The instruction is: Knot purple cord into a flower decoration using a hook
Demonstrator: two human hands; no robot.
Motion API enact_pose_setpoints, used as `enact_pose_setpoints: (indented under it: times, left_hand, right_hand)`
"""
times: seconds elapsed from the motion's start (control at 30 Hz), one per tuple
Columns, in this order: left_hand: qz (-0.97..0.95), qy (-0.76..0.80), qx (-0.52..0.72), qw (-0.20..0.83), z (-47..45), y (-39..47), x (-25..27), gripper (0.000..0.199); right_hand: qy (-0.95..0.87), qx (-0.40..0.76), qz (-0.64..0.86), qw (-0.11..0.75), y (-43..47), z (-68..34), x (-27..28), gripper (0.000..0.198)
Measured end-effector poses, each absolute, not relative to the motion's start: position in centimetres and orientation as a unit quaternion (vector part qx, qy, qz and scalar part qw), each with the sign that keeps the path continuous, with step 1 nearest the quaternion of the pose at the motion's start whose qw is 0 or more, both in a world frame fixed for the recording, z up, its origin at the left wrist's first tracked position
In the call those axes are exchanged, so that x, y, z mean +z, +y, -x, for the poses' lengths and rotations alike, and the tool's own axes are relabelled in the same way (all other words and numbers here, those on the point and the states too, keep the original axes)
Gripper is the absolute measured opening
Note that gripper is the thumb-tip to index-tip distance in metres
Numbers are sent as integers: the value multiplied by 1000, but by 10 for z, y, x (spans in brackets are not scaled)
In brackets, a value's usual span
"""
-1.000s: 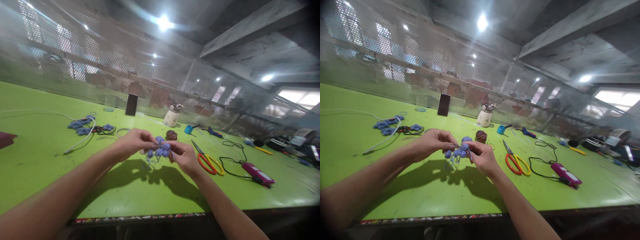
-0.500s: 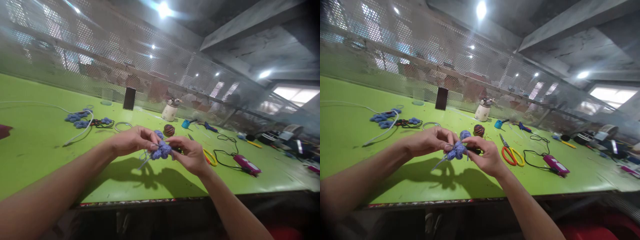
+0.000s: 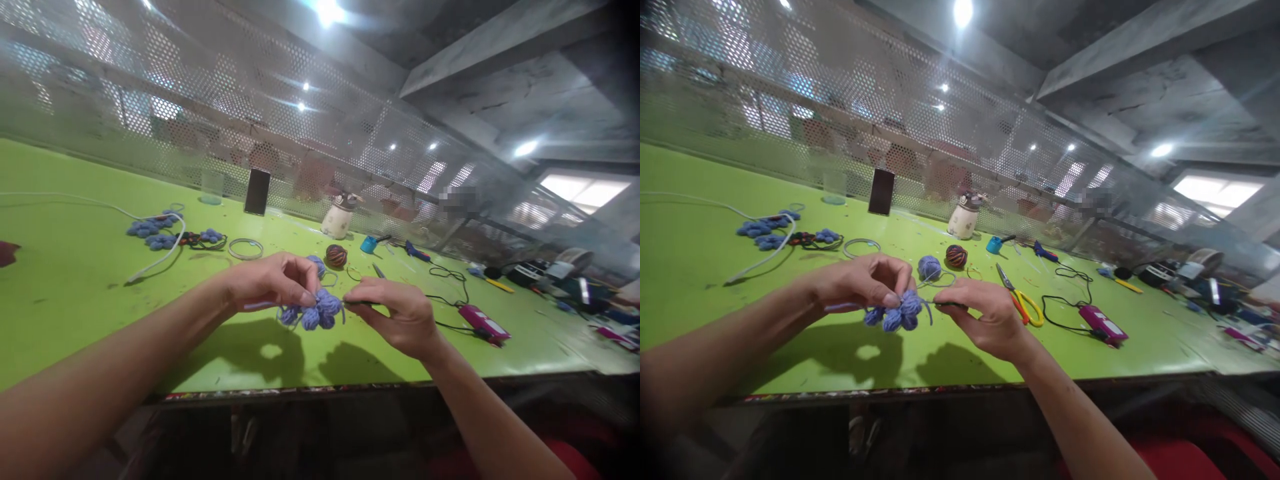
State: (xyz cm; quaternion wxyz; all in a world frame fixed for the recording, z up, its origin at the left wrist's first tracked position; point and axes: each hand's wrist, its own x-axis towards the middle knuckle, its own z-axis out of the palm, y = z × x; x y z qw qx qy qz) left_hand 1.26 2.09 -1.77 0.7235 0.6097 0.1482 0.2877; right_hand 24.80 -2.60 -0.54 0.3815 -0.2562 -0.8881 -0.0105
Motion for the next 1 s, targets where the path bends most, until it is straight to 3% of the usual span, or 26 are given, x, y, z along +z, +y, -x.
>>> enact_pose_setpoints:
  times: [0.47, 0.67, 1.0]
  left_hand:
    - [-632, 143, 250, 720, -11, 17, -16, 15]
    - [-633, 151, 275, 708, -12, 19, -15, 12]
    - [-627, 165, 303, 698, -10, 23, -16, 9]
  right_hand:
    - [-939, -29, 235, 250, -42, -253, 33, 21]
    - [-920, -48, 253, 294, -42, -251, 19, 18]
    - [-855, 26, 361, 370, -50, -238, -6, 18]
